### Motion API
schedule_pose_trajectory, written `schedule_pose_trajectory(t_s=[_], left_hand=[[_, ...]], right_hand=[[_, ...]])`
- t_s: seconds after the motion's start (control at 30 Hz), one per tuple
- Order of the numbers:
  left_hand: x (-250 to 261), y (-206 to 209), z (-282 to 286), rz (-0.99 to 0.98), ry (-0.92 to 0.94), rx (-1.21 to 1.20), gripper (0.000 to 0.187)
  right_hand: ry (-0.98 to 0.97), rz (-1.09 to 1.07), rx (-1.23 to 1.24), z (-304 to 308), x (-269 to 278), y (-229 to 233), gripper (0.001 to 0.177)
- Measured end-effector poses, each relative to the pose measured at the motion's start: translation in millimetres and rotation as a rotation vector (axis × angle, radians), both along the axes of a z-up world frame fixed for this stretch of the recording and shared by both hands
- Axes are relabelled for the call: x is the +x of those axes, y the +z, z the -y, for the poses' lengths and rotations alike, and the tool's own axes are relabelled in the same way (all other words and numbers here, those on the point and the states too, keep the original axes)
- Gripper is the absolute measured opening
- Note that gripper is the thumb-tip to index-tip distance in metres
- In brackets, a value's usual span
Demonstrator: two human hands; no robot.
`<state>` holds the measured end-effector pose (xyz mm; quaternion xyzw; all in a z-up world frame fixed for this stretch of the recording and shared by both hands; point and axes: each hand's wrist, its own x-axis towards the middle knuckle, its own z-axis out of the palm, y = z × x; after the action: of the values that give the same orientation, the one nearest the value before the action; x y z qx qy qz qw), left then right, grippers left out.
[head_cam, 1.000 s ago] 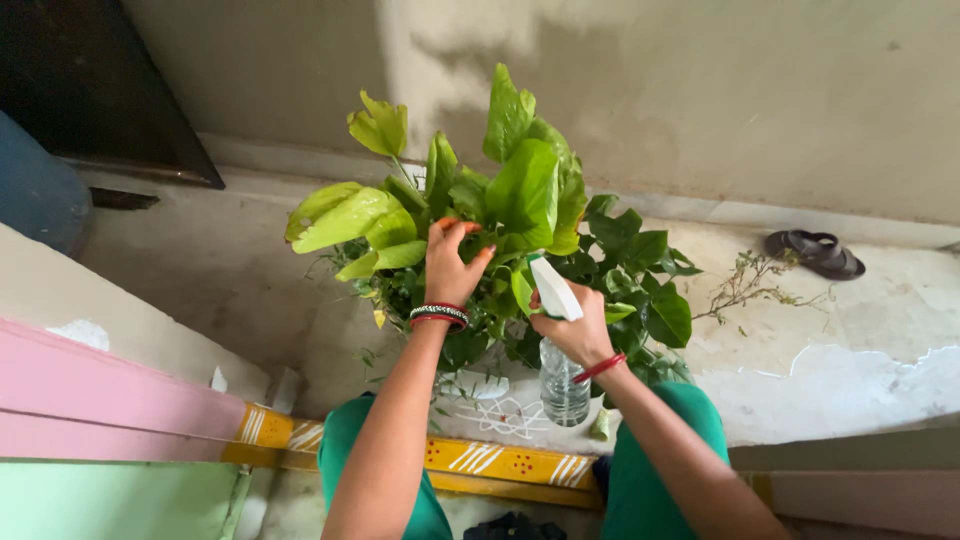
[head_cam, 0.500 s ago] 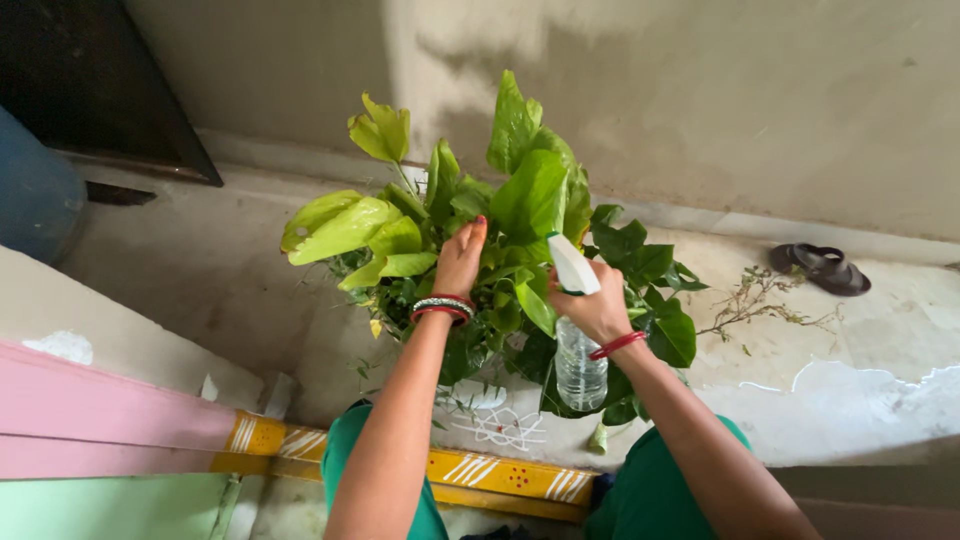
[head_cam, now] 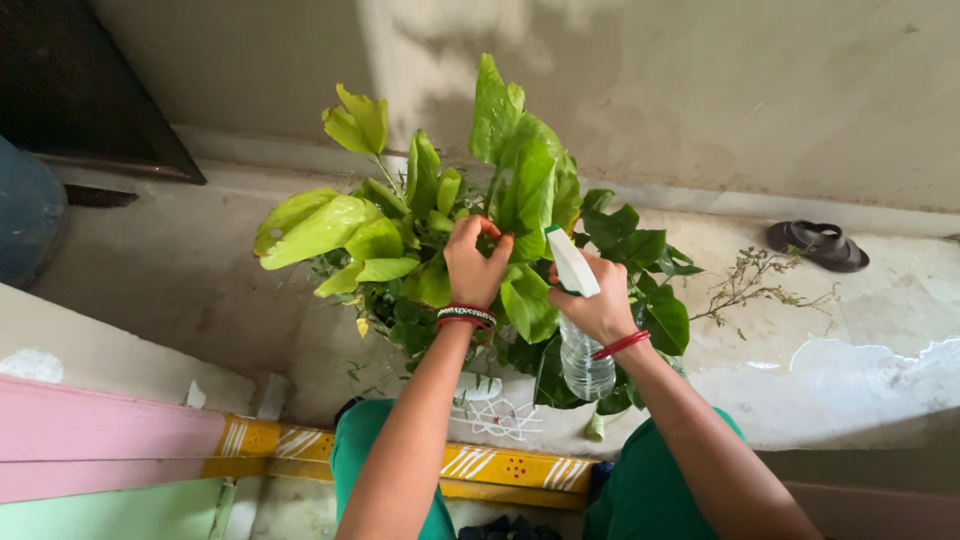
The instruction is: The person uses a spray bottle to mist the leaves of a potted plant. They hold leaves with one hand and spray with the other, moving around the plant to cover different areas.
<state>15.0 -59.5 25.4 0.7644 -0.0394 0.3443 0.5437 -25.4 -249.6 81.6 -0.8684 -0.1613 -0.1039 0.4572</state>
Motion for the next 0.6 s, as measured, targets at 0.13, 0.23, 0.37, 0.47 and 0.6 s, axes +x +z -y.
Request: schedule_pose_trajectory(t_s=[0.13, 0.23, 0.37, 0.47, 0.6], left_hand=[[2.2, -8.0, 9.2, -0.185, -0.072, -0.294, 0.029], [15.5, -12.8, 9.9, -0.312, 0.017, -0.399, 0.045], [44.0, -21.9, -23.5, -0.184, 0.176, -0.18, 0.074], [55.1, -34.3, -38.6, -0.261, 0.107, -0.13, 0.079], [66.2, -51.8, -33.6, -0.284, 0.032, 0.169, 0.062]], right_hand=[[0.003, 0.016, -0.049, -1.7, -5.6, 8.3, 0.025], [0.013, -0.006, -0.031, -4.7, -5.6, 12.6, 0.023], [0.046, 0.039, -0.017, -12.8, -6.3, 14.9, 0.024], [0.06, 0.034, 0.012, -19.9, -3.9, 17.1, 0.025], [0.056, -0.001, -0.017, -28.6, 2.2, 19.2, 0.023]])
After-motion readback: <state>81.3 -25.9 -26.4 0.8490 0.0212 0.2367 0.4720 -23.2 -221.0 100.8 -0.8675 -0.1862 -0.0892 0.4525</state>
